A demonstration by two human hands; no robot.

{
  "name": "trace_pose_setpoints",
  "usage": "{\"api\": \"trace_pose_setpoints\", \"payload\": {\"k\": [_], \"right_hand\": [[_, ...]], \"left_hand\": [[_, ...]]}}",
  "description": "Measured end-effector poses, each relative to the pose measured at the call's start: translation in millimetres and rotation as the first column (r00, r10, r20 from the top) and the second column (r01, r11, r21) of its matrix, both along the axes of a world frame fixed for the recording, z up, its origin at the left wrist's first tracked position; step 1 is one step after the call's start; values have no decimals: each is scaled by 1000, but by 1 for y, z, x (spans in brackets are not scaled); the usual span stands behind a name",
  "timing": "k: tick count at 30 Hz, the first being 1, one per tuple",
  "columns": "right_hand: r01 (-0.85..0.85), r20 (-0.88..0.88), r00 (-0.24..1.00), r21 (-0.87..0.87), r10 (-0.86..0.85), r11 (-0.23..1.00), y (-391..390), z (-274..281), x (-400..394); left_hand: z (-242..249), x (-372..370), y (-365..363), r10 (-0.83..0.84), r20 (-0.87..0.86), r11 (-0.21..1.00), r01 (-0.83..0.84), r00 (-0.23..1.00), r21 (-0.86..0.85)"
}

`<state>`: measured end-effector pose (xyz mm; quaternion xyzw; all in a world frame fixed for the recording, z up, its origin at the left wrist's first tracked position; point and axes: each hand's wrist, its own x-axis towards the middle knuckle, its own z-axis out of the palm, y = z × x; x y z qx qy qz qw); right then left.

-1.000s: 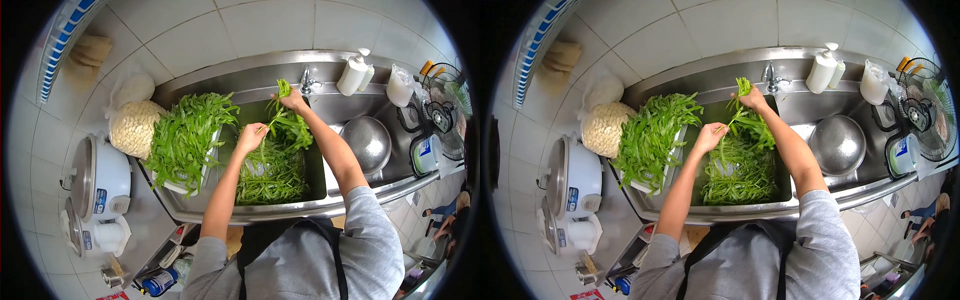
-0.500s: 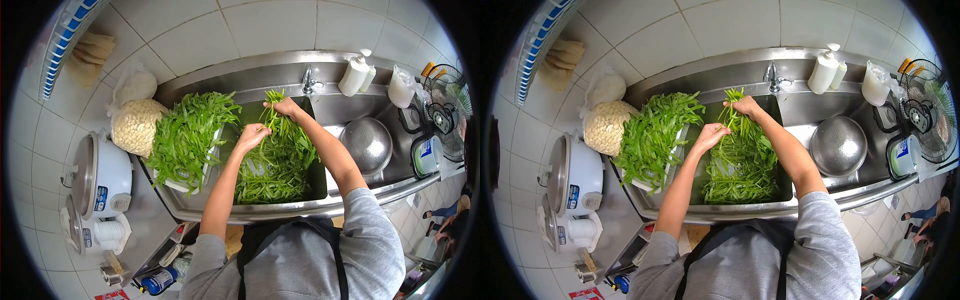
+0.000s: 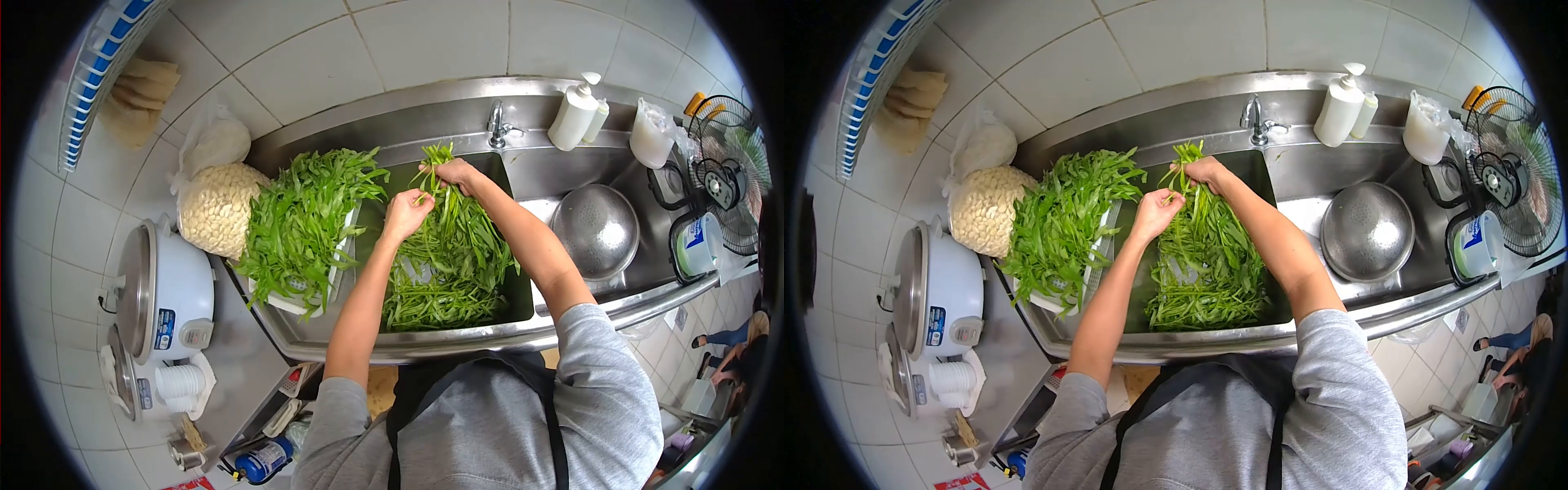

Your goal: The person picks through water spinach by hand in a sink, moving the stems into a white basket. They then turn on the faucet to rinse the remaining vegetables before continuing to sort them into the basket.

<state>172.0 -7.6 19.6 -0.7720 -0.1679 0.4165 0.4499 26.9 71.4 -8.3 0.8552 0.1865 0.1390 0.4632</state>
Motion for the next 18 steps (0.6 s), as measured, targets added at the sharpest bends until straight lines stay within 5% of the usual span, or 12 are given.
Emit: {"api": "trace_pose_setpoints", "payload": {"k": [3, 5, 10, 12, 14, 17, 18], "right_hand": [[-23, -8, 1000, 18, 24, 1000, -8, 0, -4], [-37, 32, 999, 39, 36, 999, -12, 3, -13], [-36, 16, 999, 47, 35, 998, -12, 2, -30], [63, 10, 998, 91, -65, 994, -13, -2, -30], [62, -23, 998, 93, -60, 994, -22, 2, -21], [1, 26, 1000, -24, 0, 1000, -28, 7, -12], [0, 27, 1000, -25, 1, 1000, -27, 6, -10]], "left_hand": [[1, -1, -3, 91, 92, 995, -86, 992, -50], [-4, -1, -3, 298, 129, 898, -232, 946, -374], [-26, -7, -13, 446, -13, 622, -321, 895, -714], [-37, -18, -2, 536, -113, 250, -285, 836, -925], [-41, -33, 5, 512, -132, 247, -292, 849, -924], [-36, -43, 7, 493, 115, 730, -338, 862, -595], [-23, -41, -3, 494, 116, 729, -338, 862, -596]]}}
